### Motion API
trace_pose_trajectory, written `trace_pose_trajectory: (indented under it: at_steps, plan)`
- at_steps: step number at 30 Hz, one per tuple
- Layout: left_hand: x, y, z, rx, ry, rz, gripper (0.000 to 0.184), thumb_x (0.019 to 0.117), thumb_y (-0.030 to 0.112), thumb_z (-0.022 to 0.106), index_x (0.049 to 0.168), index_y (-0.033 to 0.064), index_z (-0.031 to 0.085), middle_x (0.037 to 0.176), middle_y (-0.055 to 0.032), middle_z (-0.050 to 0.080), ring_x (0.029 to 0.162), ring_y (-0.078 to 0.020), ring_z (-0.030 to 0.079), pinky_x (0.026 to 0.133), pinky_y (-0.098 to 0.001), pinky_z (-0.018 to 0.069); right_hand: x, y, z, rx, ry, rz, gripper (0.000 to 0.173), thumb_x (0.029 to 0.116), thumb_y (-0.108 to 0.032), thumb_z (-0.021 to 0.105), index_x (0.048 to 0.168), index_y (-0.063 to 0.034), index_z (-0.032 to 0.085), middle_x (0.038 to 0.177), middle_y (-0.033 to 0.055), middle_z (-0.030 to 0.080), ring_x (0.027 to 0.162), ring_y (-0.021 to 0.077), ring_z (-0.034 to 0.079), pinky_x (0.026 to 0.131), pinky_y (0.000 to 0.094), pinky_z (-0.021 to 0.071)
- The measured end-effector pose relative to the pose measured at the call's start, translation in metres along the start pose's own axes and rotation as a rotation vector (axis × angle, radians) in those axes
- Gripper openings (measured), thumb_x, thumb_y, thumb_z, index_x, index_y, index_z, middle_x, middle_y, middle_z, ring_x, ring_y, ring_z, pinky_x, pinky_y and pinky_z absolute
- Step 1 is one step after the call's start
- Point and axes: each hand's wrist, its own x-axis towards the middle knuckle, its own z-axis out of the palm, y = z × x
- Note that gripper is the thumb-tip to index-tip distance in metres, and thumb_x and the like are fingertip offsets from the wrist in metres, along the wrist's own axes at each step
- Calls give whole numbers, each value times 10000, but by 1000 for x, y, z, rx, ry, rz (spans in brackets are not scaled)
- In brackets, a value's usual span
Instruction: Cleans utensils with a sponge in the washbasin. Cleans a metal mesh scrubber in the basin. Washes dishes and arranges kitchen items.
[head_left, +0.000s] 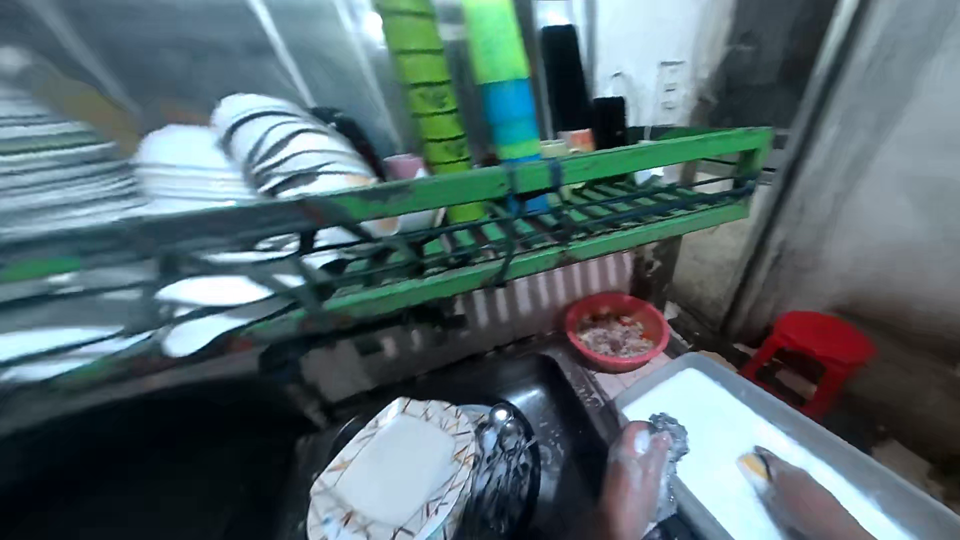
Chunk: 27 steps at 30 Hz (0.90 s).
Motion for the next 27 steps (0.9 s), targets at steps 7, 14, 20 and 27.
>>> trace_pose_trajectory:
  at_steps: [7,14,20,27]
  plan:
    - [7,4,-4,-76,117,-85,464,1072,247,532,1430,-47,501,1410,-260,553,1315,-306,553,1117,-429,439,-3,-19,-14,690,224,-38,520,956,-131,703,1407,57,525,1266,325,622,1157,447,623,998,620,478]
    - [28,23,66,-153,145,-4,434,1088,264,475,1374,-52,555,1384,-258,557,1311,-311,532,1127,-445,418,-38,-90,-31,1328,109,-220,398,1081,-157,423,1432,25,464,1105,170,666,913,191,688,812,395,591]
    - [49,18,119,61,288,99,433,1077,215,463,1426,-36,519,1556,-275,374,1465,-384,349,1214,-476,310,-44,-61,-36,1303,39,-413,615,1076,-414,350,1509,21,379,1363,165,602,1209,161,625,1026,346,531]
    - [39,20,165,-258,13,160,486,1080,148,289,1516,-26,417,1618,-205,334,1512,-268,301,1248,-416,242,-9,-10,-66,1239,-140,-231,549,1005,-303,635,1450,-29,470,1203,140,671,1033,183,681,893,382,583]
